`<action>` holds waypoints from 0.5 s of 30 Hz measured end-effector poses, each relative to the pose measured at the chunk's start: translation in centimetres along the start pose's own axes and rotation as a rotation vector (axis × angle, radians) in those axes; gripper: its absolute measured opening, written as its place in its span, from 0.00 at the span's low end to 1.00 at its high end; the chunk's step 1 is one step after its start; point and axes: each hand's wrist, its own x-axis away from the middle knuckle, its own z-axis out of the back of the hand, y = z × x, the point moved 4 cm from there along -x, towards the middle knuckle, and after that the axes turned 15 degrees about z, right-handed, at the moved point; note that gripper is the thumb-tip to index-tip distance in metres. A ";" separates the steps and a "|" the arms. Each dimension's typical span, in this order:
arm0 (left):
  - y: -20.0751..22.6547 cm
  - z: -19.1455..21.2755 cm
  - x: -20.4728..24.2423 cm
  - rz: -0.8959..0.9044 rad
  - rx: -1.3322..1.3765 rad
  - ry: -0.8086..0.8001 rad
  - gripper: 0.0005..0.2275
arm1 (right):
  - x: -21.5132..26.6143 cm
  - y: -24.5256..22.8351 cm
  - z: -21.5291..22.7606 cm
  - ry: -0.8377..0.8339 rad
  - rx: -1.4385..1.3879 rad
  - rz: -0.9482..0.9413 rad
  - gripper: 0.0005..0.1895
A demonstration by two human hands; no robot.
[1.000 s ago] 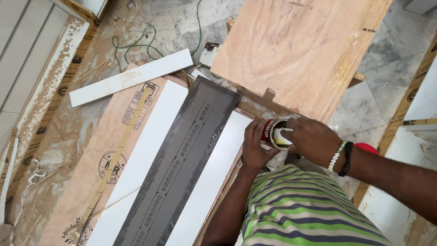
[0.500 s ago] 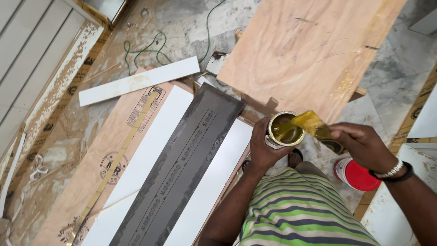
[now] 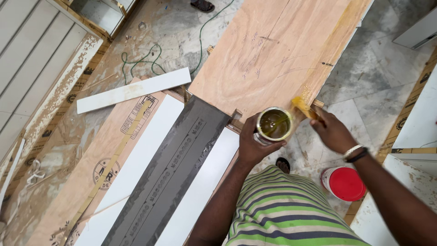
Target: The person applies a yellowish liquid finish to a large wooden board using a foam brush. They repeatedly dip the brush into a small metal can and spread the finish across the surface of the board.
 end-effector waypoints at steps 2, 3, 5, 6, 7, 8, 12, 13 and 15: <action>-0.6 -0.2 0.5 0.065 0.040 0.003 0.41 | 1.5 -2.1 -0.8 0.168 0.249 0.122 0.31; -1.0 -0.3 0.9 0.124 0.104 -0.010 0.41 | 2.3 -3.0 -1.4 0.108 0.285 0.116 0.29; -1.8 -0.2 2.2 0.220 0.172 0.001 0.41 | 4.1 -4.4 -1.5 -0.032 0.358 0.108 0.26; -2.0 -0.2 2.8 0.249 0.175 0.021 0.41 | 4.5 -4.8 -0.9 -0.067 0.318 0.121 0.26; -2.1 -0.1 3.4 0.278 0.179 0.041 0.41 | 4.8 -5.0 -0.1 -0.102 0.278 0.133 0.25; -2.2 0.0 4.0 0.292 0.145 0.076 0.41 | 4.7 -4.9 0.6 -0.140 0.238 0.148 0.24; -2.2 0.0 6.3 0.402 0.124 0.191 0.41 | 4.0 -4.5 2.2 -0.034 0.121 0.278 0.22; -2.1 0.0 6.9 0.443 0.148 0.213 0.40 | 4.2 -4.3 1.7 -0.069 0.087 0.252 0.22; -1.8 0.4 7.9 0.464 0.100 0.256 0.40 | 5.3 -4.7 0.2 -0.154 0.037 0.242 0.22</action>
